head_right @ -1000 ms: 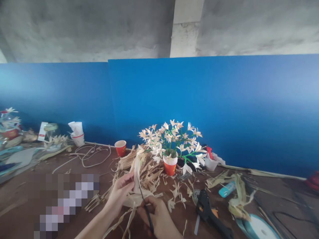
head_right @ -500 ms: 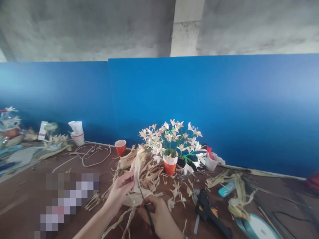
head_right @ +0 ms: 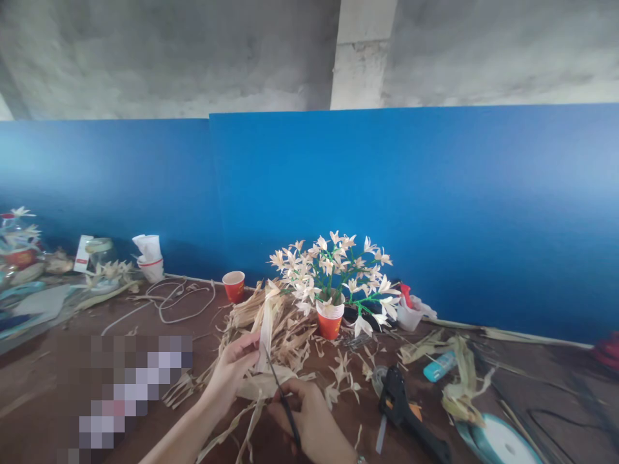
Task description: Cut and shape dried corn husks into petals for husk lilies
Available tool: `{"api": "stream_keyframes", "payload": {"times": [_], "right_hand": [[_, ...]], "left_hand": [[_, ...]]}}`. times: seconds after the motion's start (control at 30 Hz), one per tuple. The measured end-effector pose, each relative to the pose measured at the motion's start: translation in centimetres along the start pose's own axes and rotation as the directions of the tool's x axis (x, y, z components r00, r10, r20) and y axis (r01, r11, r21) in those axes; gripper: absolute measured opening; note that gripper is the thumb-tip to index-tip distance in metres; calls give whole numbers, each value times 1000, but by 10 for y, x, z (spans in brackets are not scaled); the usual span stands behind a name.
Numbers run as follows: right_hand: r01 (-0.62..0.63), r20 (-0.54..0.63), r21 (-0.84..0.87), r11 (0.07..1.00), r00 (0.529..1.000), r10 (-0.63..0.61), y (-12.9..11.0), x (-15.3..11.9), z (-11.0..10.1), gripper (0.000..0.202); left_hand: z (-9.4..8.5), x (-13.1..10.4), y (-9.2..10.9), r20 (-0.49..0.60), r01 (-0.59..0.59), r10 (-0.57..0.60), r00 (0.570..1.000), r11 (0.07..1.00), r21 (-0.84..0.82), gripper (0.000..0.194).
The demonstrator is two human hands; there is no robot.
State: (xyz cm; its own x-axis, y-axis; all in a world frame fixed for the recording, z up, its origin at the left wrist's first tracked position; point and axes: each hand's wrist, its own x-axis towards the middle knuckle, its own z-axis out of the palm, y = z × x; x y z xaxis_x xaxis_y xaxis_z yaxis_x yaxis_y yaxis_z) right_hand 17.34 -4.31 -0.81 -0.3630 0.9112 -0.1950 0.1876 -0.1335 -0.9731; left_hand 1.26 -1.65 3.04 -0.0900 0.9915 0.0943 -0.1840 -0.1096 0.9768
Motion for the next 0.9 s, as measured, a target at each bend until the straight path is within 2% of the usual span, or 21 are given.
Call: {"api": "stream_keyframes", "payload": {"times": [0.3,0.5,0.67,0.9], "right_hand": [[4,8,6,1000,1000,-4,-2,1,-2,51],[73,44,13,997,996,-74,-16,-5,1,56],[115,61,-77,990,992,-110,-26,-10,0,56],[120,58,-93,988,992,-115,-18,-7,-2,55]], "left_hand": [[-2,2,-3,21,15,-14,1000,999,-46,27],[-6,7,-10,-89,-45,38,995,996,-78,23],[-8,8,-12,-112,-10,-8,994,988,-155,25],[-9,7,-13,-83,46,-69,994,967,-252,28]]}}
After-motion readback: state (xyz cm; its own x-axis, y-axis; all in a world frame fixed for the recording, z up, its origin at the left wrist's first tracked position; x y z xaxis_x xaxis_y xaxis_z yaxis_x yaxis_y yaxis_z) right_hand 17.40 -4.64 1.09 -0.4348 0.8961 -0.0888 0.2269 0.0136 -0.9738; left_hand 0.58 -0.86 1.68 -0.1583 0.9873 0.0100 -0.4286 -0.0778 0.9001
